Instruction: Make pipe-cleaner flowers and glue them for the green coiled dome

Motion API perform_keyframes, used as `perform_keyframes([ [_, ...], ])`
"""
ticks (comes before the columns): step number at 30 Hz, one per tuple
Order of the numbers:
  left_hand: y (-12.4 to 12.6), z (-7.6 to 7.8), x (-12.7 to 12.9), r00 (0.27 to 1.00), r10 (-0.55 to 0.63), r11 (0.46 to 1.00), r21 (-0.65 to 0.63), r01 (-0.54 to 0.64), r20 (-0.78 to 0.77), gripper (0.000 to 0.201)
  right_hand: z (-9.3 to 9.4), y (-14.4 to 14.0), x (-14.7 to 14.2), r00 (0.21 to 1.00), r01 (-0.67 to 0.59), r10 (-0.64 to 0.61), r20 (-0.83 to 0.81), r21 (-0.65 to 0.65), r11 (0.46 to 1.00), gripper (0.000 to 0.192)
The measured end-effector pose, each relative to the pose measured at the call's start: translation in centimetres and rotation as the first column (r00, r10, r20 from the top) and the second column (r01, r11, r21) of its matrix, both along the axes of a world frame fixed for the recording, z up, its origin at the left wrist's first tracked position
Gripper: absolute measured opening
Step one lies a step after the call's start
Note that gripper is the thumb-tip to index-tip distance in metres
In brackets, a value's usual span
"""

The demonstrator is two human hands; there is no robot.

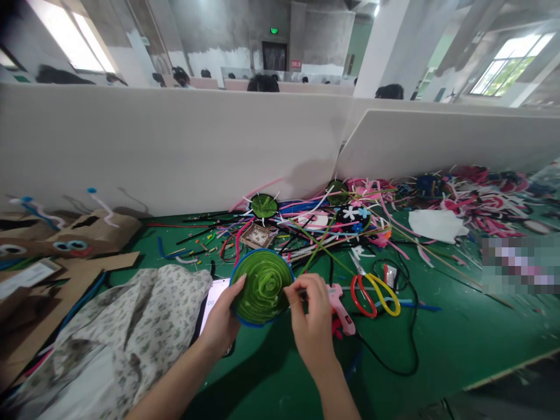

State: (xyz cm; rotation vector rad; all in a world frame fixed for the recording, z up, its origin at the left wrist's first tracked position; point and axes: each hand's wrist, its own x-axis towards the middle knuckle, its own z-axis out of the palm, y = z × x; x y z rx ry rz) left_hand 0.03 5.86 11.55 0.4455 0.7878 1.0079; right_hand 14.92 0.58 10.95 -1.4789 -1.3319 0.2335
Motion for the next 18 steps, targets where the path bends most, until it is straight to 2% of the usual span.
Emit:
perform_keyframes([
  [4, 0.1, 0.4, -0.2, 1.000, 0.009, 0.995, -0.096, -0.008, 0.010, 0.022, -1.2, 0.4, 2.0, 0.961, 0.140, -0.151, -0.233, -0.064, 0.988, 0.026],
  [7, 0.2, 0.7, -0.3, 1.000, 0.007, 0.991, -0.133, -0.004, 0.026, 0.025, -1.4, 0.4, 2.7, 0.941, 0.167, -0.183, -0.285, -0.082, 0.983, 0.029],
  [10, 0.3, 0.8, -0.3, 0.999, -0.007, 0.991, -0.134, 0.013, 0.048, 0.027, -1.1, 0.2, 2.6, 0.951, 0.121, -0.132, -0.280, -0.057, 0.991, 0.027],
  [15, 0.2, 1.1, -0.3, 0.996, 0.000, 0.988, -0.152, 0.013, 0.088, 0.023, -0.4, 0.2, 2.0, 0.966, -0.060, 0.041, -0.254, -0.065, 0.996, 0.023],
  [18, 0.1, 1.1, -0.3, 0.996, 0.001, 0.985, -0.173, 0.014, 0.089, 0.021, 0.0, 0.3, 1.7, 0.972, -0.105, 0.085, -0.219, -0.082, 0.991, 0.021],
])
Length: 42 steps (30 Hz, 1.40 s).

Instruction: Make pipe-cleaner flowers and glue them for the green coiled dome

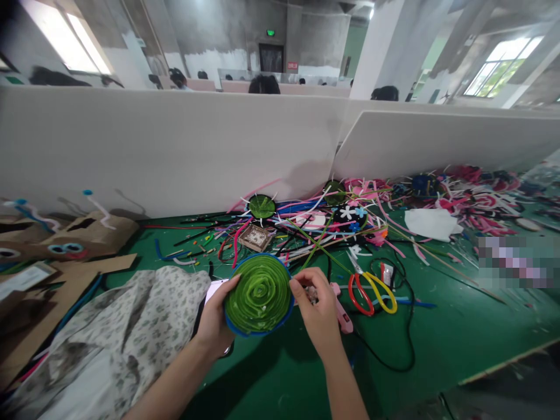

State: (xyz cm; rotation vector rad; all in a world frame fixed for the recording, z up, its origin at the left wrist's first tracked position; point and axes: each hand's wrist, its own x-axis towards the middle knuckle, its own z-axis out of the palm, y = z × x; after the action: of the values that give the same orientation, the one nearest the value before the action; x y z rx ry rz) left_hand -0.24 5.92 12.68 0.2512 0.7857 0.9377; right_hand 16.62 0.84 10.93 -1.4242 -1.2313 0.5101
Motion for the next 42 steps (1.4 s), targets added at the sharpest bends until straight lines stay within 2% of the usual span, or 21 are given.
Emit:
perform_keyframes([
  [4, 0.0, -0.1, 0.0, 1.000, -0.015, 1.000, 0.008, 0.015, -0.004, 0.022, -0.3, 0.3, 0.1, 0.998, 0.026, -0.026, 0.058, 0.005, 1.000, 0.025],
  [9, -0.1, -0.3, -0.2, 0.999, -0.050, 0.998, 0.027, 0.050, 0.021, 0.022, -2.2, 1.1, 2.4, 0.941, 0.284, -0.289, 0.176, 0.053, 0.957, 0.028],
  [12, -0.3, -0.4, -0.4, 0.995, -0.096, 0.995, 0.037, 0.095, 0.020, 0.020, -2.9, 1.2, 3.8, 0.916, 0.356, -0.360, 0.175, 0.054, 0.933, 0.027],
  [15, -0.4, -0.6, -0.5, 0.991, -0.133, 0.990, 0.052, 0.134, -0.015, 0.018, -2.7, 1.0, 4.1, 0.928, 0.316, -0.321, 0.186, 0.059, 0.947, 0.026],
  [20, -0.4, -0.5, -0.5, 0.991, -0.129, 0.990, 0.048, 0.130, -0.029, 0.018, -1.5, -0.3, 2.3, 0.965, 0.145, -0.166, 0.205, 0.113, 0.983, 0.020],
  [22, -0.3, -0.4, -0.5, 0.993, -0.119, 0.992, 0.037, 0.119, -0.020, 0.018, -1.1, -1.0, 1.6, 0.944, 0.119, -0.175, 0.280, 0.206, 0.971, 0.024],
  [26, -0.2, -0.3, -0.6, 0.994, -0.106, 0.994, 0.038, 0.106, 0.005, 0.018, -0.4, -1.9, 0.6, 0.838, 0.078, -0.274, 0.473, 0.394, 0.916, 0.035],
  [31, -0.2, -0.4, -0.5, 0.993, -0.115, 0.992, 0.060, 0.113, 0.027, 0.020, -0.1, -2.0, 0.4, 0.829, -0.014, -0.203, 0.520, 0.383, 0.924, 0.038],
  [37, -0.3, -0.4, -0.6, 0.990, -0.133, 0.990, 0.061, 0.130, 0.043, 0.020, -0.7, -1.7, 0.2, 0.916, -0.059, -0.109, 0.385, 0.399, 0.915, 0.031],
  [42, 0.0, 0.0, -0.4, 0.996, -0.087, 0.996, 0.028, 0.087, 0.027, 0.020, -0.9, -1.8, -0.2, 0.997, -0.036, 0.018, 0.070, 0.272, 0.962, 0.027],
])
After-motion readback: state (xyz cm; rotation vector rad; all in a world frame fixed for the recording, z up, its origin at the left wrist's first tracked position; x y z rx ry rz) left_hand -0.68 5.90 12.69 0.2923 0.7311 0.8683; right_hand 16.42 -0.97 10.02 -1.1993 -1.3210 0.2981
